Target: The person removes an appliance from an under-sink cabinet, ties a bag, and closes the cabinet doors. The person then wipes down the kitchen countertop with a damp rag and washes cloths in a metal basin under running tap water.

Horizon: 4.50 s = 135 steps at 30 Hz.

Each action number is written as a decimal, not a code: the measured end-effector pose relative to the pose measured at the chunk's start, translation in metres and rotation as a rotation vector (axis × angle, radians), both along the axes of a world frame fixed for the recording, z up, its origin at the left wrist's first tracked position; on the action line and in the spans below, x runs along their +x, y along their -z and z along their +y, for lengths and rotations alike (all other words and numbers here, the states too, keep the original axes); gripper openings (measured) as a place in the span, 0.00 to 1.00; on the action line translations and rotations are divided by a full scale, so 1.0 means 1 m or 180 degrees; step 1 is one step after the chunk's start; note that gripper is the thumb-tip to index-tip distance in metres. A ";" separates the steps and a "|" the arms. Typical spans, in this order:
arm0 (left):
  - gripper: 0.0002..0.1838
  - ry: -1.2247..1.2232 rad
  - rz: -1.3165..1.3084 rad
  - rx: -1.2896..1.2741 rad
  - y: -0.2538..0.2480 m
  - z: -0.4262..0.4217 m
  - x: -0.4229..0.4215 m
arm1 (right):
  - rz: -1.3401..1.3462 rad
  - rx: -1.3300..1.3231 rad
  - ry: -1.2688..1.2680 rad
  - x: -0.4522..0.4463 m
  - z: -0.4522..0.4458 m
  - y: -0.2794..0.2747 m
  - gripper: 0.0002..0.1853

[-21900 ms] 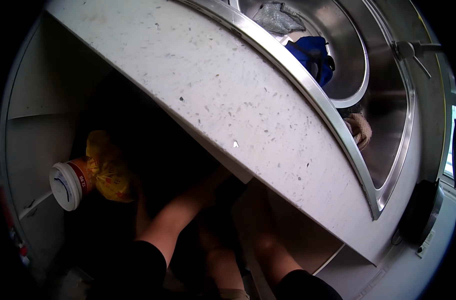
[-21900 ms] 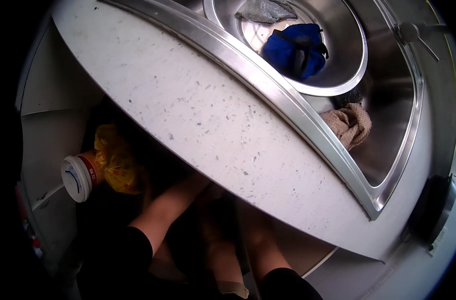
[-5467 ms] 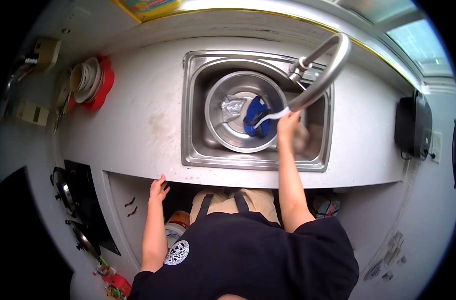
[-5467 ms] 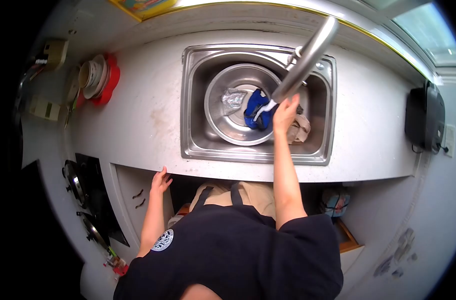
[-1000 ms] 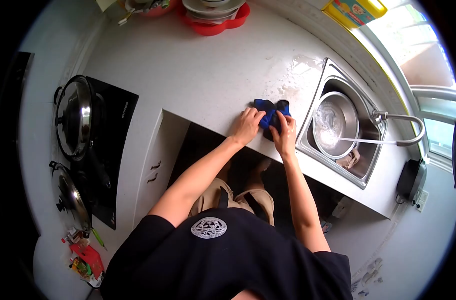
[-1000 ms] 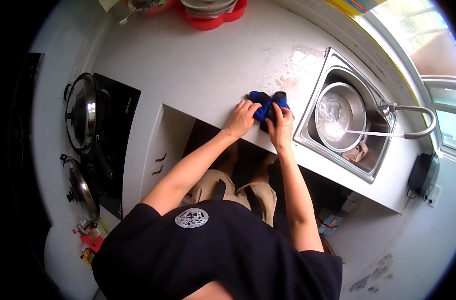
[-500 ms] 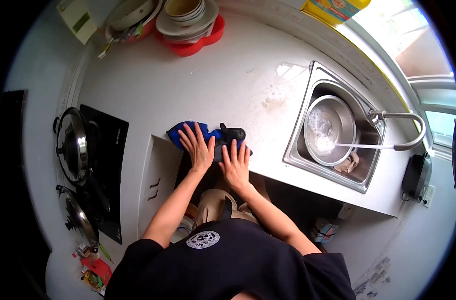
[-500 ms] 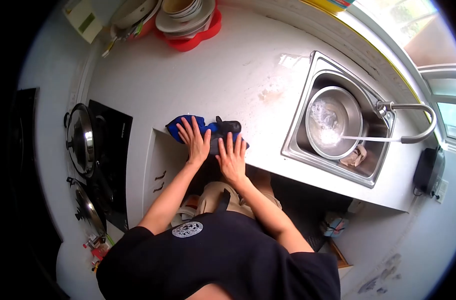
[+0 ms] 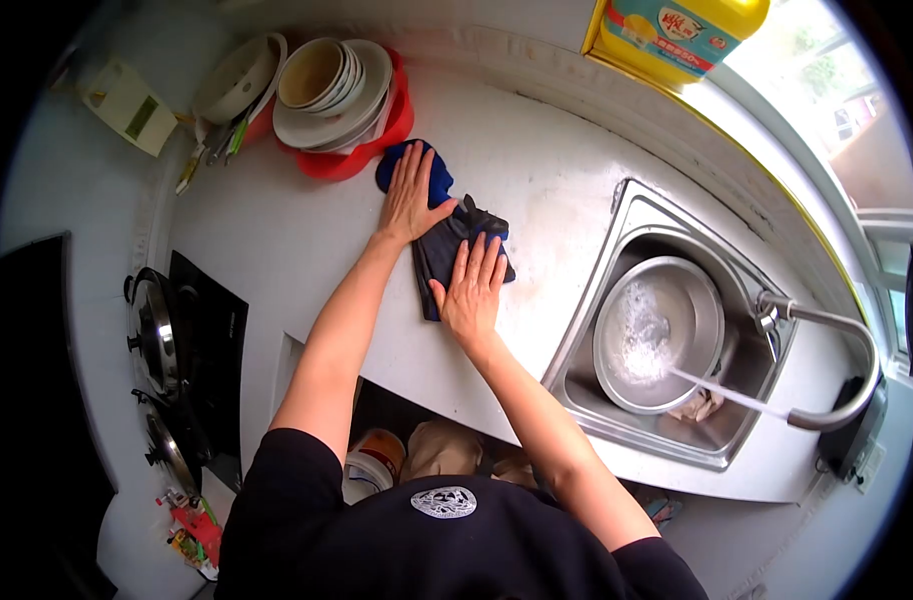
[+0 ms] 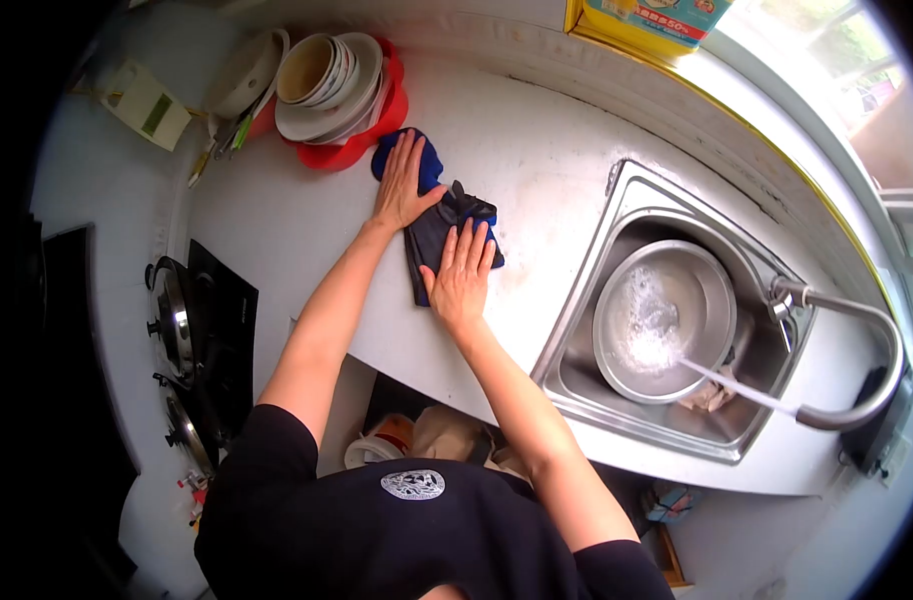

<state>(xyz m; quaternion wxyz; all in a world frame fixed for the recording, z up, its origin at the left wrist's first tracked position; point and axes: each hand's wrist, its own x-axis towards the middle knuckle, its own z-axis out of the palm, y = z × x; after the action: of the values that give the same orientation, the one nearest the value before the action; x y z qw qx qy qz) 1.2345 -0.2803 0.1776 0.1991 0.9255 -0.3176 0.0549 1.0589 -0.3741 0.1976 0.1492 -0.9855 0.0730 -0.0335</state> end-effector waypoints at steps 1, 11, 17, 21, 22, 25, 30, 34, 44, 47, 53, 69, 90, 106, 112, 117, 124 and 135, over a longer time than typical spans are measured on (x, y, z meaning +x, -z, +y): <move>0.48 0.0045 0.0026 0.0056 -0.001 -0.006 0.011 | 0.0020 0.0020 0.0017 0.006 -0.002 0.000 0.41; 0.43 0.1430 0.0050 -0.0339 -0.001 -0.102 0.039 | 0.0212 0.0418 0.0579 -0.002 -0.015 -0.008 0.40; 0.45 0.2551 0.0704 -0.0643 -0.010 -0.158 -0.067 | 0.0889 0.0259 0.1147 -0.120 -0.017 -0.026 0.46; 0.48 0.2336 0.0914 -0.0658 -0.018 -0.139 -0.102 | 0.0816 0.0127 0.1237 -0.137 -0.017 -0.020 0.51; 0.48 0.1860 0.0986 -0.0290 -0.025 -0.132 -0.104 | 0.0806 0.0143 0.1331 -0.129 -0.022 -0.021 0.52; 0.45 0.1203 0.0778 -0.0464 -0.017 -0.121 -0.086 | 0.0756 0.0232 0.1594 -0.090 -0.045 -0.020 0.56; 0.42 0.1014 0.0311 -0.0087 -0.007 -0.170 -0.032 | 0.0278 0.0175 0.1686 -0.004 -0.106 -0.015 0.55; 0.36 0.1685 0.0278 -0.0506 0.005 -0.215 0.013 | -0.0069 -0.0081 0.1531 0.041 -0.150 0.000 0.53; 0.20 0.1762 0.1088 -0.1365 -0.004 -0.323 0.016 | -0.1164 -0.0114 0.1518 0.064 -0.276 0.020 0.31; 0.21 0.2016 0.1279 -0.0632 -0.010 -0.359 -0.014 | -0.1337 -0.0090 0.1537 0.029 -0.336 0.021 0.26; 0.30 0.1996 0.1156 -0.0680 -0.013 -0.384 -0.086 | -0.1082 0.0327 0.2240 -0.030 -0.417 0.015 0.31; 0.22 -0.0524 0.0409 -0.0695 -0.026 -0.142 -0.246 | -0.1683 0.0529 0.1831 -0.110 -0.345 0.026 0.21; 0.30 0.1425 0.1011 0.0701 0.068 -0.335 -0.334 | -0.0963 0.1407 0.2492 -0.258 -0.502 -0.015 0.16; 0.27 -0.1444 0.7789 -0.3236 0.157 -0.307 -0.289 | -0.0522 0.2259 0.1527 -0.201 -0.277 0.027 0.15; 0.19 -0.1741 0.6229 -0.3711 0.150 -0.325 -0.317 | -0.0527 0.1742 0.2136 -0.203 -0.297 0.047 0.14; 0.21 -0.1526 0.4360 -0.1968 0.071 -0.341 -0.321 | 0.0095 0.0896 0.2740 -0.208 -0.349 0.090 0.17; 0.37 0.0846 0.0776 0.0867 0.069 -0.322 -0.299 | 0.0258 -0.0374 0.2070 -0.221 -0.334 0.116 0.32; 0.21 0.1643 0.0764 0.1081 0.120 -0.355 -0.263 | 0.0909 -0.0024 0.1435 -0.201 -0.376 0.146 0.29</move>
<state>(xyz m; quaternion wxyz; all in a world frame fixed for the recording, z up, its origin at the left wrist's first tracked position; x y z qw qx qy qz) 0.9714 -0.6353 0.0571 0.0853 0.8343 -0.5205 -0.1606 0.8580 -0.7504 0.0515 0.1225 -0.9396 0.3109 0.0733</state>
